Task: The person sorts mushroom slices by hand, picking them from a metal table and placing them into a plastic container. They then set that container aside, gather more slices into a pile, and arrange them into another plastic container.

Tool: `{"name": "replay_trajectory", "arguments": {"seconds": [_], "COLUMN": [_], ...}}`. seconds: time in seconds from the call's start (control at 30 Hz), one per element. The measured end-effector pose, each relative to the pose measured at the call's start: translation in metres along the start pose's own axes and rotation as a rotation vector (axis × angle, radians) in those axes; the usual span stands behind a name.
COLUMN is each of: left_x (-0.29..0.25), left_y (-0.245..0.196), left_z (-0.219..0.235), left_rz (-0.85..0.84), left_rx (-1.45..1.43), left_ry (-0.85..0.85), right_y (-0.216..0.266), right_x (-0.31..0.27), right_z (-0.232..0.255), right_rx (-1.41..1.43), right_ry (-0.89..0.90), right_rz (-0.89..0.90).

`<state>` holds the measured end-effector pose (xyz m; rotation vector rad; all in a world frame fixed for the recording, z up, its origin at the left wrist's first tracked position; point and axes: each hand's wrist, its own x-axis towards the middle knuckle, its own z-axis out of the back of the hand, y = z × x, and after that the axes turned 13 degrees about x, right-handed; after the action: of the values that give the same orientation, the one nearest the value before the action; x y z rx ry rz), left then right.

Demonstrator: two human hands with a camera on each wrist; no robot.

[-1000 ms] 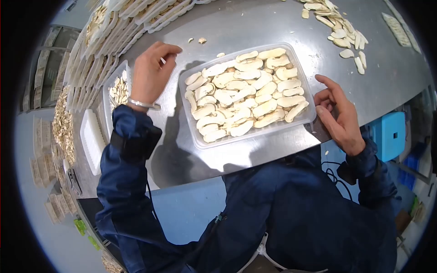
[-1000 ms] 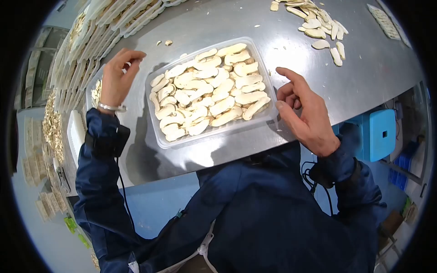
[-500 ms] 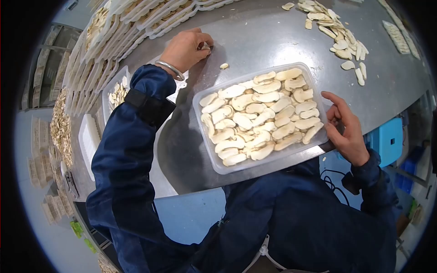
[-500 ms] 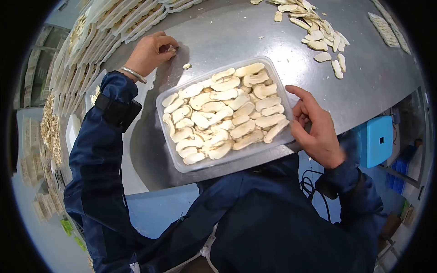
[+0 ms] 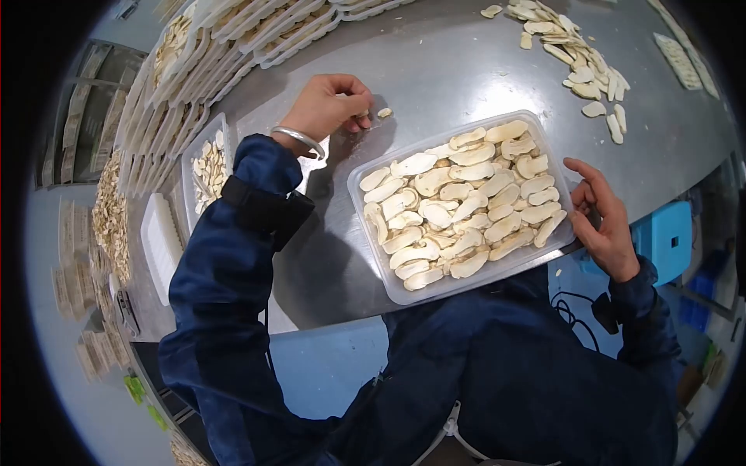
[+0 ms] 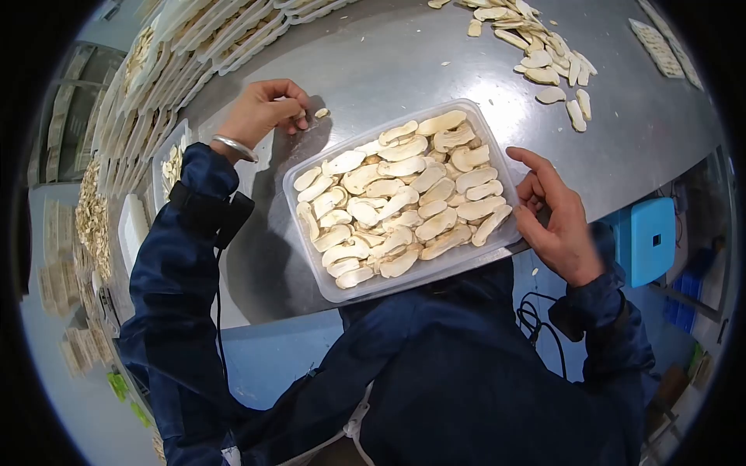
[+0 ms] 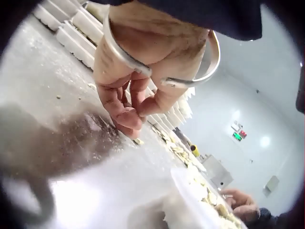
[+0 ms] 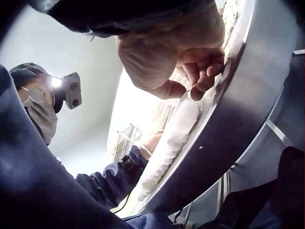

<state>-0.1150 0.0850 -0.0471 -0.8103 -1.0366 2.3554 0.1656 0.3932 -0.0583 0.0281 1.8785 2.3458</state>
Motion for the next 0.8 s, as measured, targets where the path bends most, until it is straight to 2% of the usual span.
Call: {"name": "replay_trajectory", "arguments": {"seconds": [0.1,0.2,0.23,0.37,0.47,0.53,0.67,0.7,0.8], "left_x": [0.001,0.004,0.003,-0.007,-0.012,-0.002,0.011,0.016,0.030], "left_y": [-0.012,-0.010,-0.011,-0.018,0.001,0.030,0.035,0.035,0.036], "left_z": [-0.017,-0.023,-0.026,-0.024,0.002,0.031,0.053,0.047,0.039], "left_rz": [-0.042,-0.239,-0.291,-0.275,-0.073,-0.058,0.095,0.080,0.022], "left_rx": [0.172,0.543,0.577,0.690,0.234,0.061,0.111,0.064,0.195], "left_ry": [-0.085,-0.149,-0.180,-0.151,-0.131,-0.331,-0.318,-0.348,-0.317], "right_y": [0.004,0.006,0.006,0.005,0.001,0.000,-0.010,-0.014,-0.022], "right_x": [-0.002,-0.006,-0.006,-0.006,-0.007,-0.006,-0.004,-0.003,-0.001], "right_z": [0.001,0.002,0.002,0.002,0.003,0.005,0.009,0.012,0.017], "right_rx": [-0.017,-0.026,-0.025,0.002,-0.018,-0.071,-0.196,-0.226,-0.282], "right_ry": [-0.003,-0.014,-0.016,-0.019,-0.028,-0.032,-0.098,-0.114,-0.188], "right_rz": [-0.006,-0.019,-0.021,-0.031,0.018,0.083,0.209,0.239,0.296]}}
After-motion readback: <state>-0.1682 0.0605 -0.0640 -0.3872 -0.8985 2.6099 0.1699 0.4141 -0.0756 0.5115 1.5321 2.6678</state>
